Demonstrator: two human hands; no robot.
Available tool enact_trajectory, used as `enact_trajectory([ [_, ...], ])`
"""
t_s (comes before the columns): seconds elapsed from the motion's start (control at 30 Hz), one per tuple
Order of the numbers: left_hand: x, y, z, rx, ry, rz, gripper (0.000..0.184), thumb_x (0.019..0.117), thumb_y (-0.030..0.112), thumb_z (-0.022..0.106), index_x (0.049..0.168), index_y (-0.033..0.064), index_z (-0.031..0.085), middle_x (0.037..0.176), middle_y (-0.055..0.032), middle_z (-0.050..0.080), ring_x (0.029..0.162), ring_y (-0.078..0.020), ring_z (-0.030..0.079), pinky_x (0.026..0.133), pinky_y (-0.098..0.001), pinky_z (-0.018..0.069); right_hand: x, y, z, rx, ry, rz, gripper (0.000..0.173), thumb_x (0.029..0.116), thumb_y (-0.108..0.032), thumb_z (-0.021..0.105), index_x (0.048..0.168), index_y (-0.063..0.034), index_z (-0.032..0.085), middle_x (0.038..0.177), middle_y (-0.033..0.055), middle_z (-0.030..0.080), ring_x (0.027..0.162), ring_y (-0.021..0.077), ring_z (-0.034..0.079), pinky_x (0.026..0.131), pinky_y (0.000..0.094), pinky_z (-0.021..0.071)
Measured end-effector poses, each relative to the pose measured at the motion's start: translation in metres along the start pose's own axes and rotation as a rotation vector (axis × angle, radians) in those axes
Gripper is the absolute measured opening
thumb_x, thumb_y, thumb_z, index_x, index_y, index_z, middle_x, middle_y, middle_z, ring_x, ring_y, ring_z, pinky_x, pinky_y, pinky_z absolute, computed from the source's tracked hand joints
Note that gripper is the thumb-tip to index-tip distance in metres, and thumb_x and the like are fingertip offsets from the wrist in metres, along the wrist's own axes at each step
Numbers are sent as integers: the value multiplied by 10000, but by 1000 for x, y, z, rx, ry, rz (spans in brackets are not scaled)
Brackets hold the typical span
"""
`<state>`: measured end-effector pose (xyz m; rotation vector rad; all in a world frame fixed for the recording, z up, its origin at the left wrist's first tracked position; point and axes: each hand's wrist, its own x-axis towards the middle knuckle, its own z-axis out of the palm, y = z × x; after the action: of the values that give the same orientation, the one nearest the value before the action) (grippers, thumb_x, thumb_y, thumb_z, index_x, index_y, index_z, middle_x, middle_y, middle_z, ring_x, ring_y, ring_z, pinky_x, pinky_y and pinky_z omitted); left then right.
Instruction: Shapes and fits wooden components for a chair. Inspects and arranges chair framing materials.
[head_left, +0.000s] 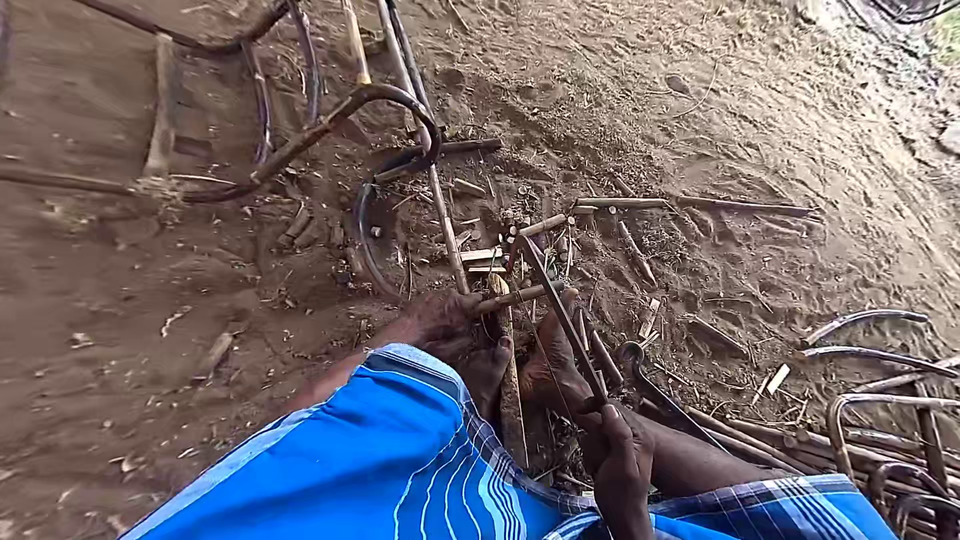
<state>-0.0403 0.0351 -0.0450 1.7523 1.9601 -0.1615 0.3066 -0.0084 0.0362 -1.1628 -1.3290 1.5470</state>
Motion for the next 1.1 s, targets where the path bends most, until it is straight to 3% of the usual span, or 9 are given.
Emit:
enact_trajectory([
  [0.47,1,-7,3,-6,13,65,306,953,244,673,1252,199,625,876,-148,700,817,-383,713,701,-592,567,-13,-13,-5,-102,-5,-81,458,1062,-430,442,931,-82,710,505,-78,363,382,34,325,363,218,328],
  [0.57,-1,-8,-5,-68,-7,41,337,966,303,684,1283,206,624,930,-164,708,853,-400,710,727,-628,560,13,-17,17,-343,-44,-150,491,1074,-449,392,879,-106,683,583,-42,484,458,76,433,426,273,407],
  [0.63,-4,-7,-1,-105,-31,36,364,977,325,681,1319,215,622,960,-179,711,877,-415,711,733,-653,553,43,-15,37,-424,-104,-47,509,1072,-469,349,905,-104,663,628,16,540,494,139,504,451,340,461],
  [0.73,-4,-1,-1,-82,-19,30,340,954,267,698,1284,221,628,929,-175,702,852,-411,708,700,-641,556,63,-11,38,-347,-150,45,491,1087,-500,346,928,-134,633,574,33,446,420,153,415,384,318,376],
  [0.8,-7,0,-5,-54,-41,0,345,976,268,671,1313,220,613,964,-182,699,884,-418,707,728,-635,562,37,-4,23,-292,-94,-5,515,1064,-517,368,929,-123,670,545,7,453,415,140,426,386,334,407],
  [0.83,-5,-3,-4,-54,-35,4,330,977,281,665,1296,214,617,961,-174,700,891,-412,706,738,-628,563,22,1,17,-250,-57,-39,516,1052,-535,391,857,-129,645,537,-24,439,420,108,421,397,311,404],
  [1.0,2,-11,4,-122,-33,63,357,951,289,714,1281,182,627,949,-183,700,882,-412,703,745,-631,556,82,37,59,-232,-61,-266,430,1046,-376,418,884,-83,688,693,-19,617,587,70,578,544,282,526],
  [1.07,-2,-7,-4,-118,-37,44,338,931,256,735,1243,172,637,939,-186,695,877,-418,700,728,-641,550,86,38,60,-207,-89,-274,427,1060,-381,386,901,-112,677,652,-23,567,525,73,522,477,275,475],
  [1.1,-6,-7,-3,-105,-42,29,337,916,253,740,1231,185,640,938,-175,697,874,-412,701,721,-637,554,65,36,48,-202,-125,-205,461,1080,-461,366,944,-129,655,631,-11,522,494,94,488,442,284,446],
])
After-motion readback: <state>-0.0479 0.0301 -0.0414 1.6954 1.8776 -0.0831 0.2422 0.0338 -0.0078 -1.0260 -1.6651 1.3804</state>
